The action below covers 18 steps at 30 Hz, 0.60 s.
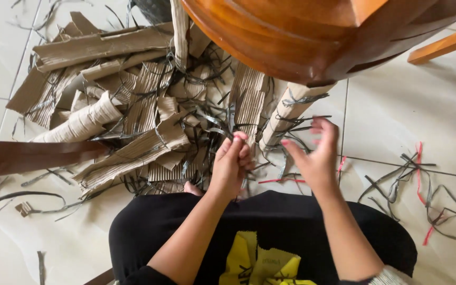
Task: Wrapping wooden chair legs with corrugated cardboard and securing them with plastic ties for protection.
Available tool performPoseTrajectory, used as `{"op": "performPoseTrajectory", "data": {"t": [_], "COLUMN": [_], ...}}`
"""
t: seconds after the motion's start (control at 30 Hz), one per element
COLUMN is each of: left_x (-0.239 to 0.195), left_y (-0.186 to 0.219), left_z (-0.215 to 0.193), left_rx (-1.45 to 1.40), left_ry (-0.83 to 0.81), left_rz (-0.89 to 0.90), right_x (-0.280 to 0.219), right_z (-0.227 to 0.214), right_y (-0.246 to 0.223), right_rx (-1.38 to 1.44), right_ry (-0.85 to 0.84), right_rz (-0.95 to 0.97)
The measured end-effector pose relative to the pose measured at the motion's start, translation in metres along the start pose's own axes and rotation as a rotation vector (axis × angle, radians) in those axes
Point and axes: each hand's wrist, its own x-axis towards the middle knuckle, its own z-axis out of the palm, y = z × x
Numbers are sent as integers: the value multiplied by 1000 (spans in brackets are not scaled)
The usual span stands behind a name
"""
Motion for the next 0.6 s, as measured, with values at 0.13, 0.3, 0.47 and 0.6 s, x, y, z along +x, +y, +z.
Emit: {"op": "performPoseTrajectory", "data": {"t": [0.13, 0.3, 0.47, 0.6], "left_x": [7, 20, 26, 21], "left_y": [-1, -8, -1, 0], "left_z": [-6, -21, -15, -14], "left_rx": [72, 119, 201, 240], "left_ry": [63, 124, 130, 158], "left_rz": [11, 20, 46, 59], "right_x": [5, -9, 0, 10], "right_z": [78, 126, 124, 80], "right_y": [53, 77, 88, 76], "right_rx": [130, 208, 246, 224], "right_ry": [55, 112, 158, 175], "right_rz": [-65, 444, 376, 465]}}
